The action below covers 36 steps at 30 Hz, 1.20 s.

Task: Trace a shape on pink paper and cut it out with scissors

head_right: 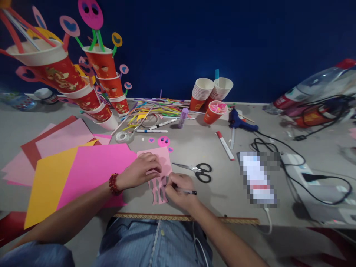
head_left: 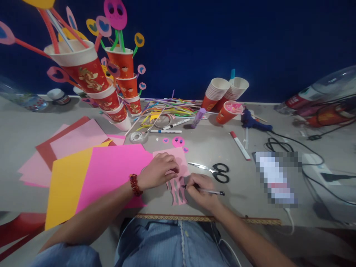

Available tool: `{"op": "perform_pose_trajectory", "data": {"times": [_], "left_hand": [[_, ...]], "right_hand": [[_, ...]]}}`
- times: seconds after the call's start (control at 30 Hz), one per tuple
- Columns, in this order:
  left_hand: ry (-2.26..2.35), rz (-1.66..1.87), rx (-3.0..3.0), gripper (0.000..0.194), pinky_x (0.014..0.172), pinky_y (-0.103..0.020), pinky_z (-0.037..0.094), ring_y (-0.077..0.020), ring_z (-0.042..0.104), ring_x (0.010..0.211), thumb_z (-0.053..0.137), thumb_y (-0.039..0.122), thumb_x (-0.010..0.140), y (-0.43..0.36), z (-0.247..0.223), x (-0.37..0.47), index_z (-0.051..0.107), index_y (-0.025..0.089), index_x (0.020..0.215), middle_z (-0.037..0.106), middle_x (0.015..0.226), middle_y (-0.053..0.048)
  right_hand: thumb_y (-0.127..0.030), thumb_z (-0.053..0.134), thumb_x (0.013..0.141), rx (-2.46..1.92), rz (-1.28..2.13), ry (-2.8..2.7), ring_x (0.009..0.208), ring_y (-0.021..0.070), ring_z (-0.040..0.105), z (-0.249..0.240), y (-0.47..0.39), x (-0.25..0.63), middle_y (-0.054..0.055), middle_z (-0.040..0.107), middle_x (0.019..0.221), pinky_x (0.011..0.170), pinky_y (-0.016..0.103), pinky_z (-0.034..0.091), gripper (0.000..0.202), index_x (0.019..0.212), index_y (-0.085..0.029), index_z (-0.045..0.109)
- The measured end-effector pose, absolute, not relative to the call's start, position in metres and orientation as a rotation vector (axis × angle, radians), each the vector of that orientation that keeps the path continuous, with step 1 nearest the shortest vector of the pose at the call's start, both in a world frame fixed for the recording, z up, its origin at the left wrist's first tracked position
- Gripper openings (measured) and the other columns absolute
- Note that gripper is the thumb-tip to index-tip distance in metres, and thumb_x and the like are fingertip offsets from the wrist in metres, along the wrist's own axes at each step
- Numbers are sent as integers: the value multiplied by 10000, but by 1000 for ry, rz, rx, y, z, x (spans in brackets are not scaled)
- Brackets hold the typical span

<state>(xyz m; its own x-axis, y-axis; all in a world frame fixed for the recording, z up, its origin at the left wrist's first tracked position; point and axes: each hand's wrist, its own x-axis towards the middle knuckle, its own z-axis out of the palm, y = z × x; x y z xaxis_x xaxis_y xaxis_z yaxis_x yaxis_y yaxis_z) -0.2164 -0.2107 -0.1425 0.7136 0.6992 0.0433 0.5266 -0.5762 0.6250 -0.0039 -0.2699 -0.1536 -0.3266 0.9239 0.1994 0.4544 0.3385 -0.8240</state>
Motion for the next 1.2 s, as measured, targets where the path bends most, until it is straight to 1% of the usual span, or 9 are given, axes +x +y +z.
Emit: {"op": "perform_pose_trajectory", "data": {"times": [0.43, 0.63, 0.73, 0.9, 1.03, 1.2], "left_hand": [[931, 381, 2326, 134, 880, -355, 376, -219, 532, 985, 605, 358, 941, -211, -142, -216, 661, 238, 957, 633, 993, -32], [925, 379, 2337, 109, 874, -348, 374, -209, 537, 964, 601, 332, 944, -211, -142, -216, 657, 238, 954, 624, 958, -27], [932, 384, 2343, 101, 867, -345, 371, -209, 534, 965, 590, 317, 947, -212, -143, -216, 653, 239, 952, 620, 953, -27], [953, 378, 2348, 125, 857, -347, 369, -215, 527, 959, 578, 332, 953, -213, -144, -214, 657, 236, 941, 617, 945, -33], [950, 385, 2350, 119, 854, -346, 370, -212, 525, 951, 582, 329, 951, -212, -143, -214, 657, 237, 937, 614, 934, -29], [947, 389, 2354, 117, 852, -347, 371, -212, 526, 945, 580, 326, 951, -212, -143, -214, 654, 237, 934, 614, 928, -28]], "right_hand": [[-142, 464, 731, -1136, 886, -1918, 468, 109, 366, -152, -270, -1, -60, 387, 490, 492, 260, 271, 215, 545, -222, 391], [-146, 477, 780, -1185, 897, -1675, 496, 118, 446, -157, -271, 0, -41, 473, 539, 505, 248, 345, 226, 570, -221, 444], [-137, 481, 773, -1237, 871, -1699, 525, 126, 472, -157, -271, -3, -32, 501, 556, 530, 253, 369, 221, 568, -220, 466], [-138, 482, 767, -1271, 868, -1771, 528, 127, 465, -152, -269, -7, -31, 516, 557, 523, 252, 362, 200, 583, -216, 498], [-140, 486, 766, -1295, 854, -1796, 547, 133, 487, -152, -269, -8, -23, 549, 570, 534, 252, 373, 191, 595, -214, 525], [-139, 489, 763, -1296, 846, -1812, 534, 133, 480, -150, -269, -9, -24, 547, 555, 523, 251, 370, 188, 594, -217, 519]]}}
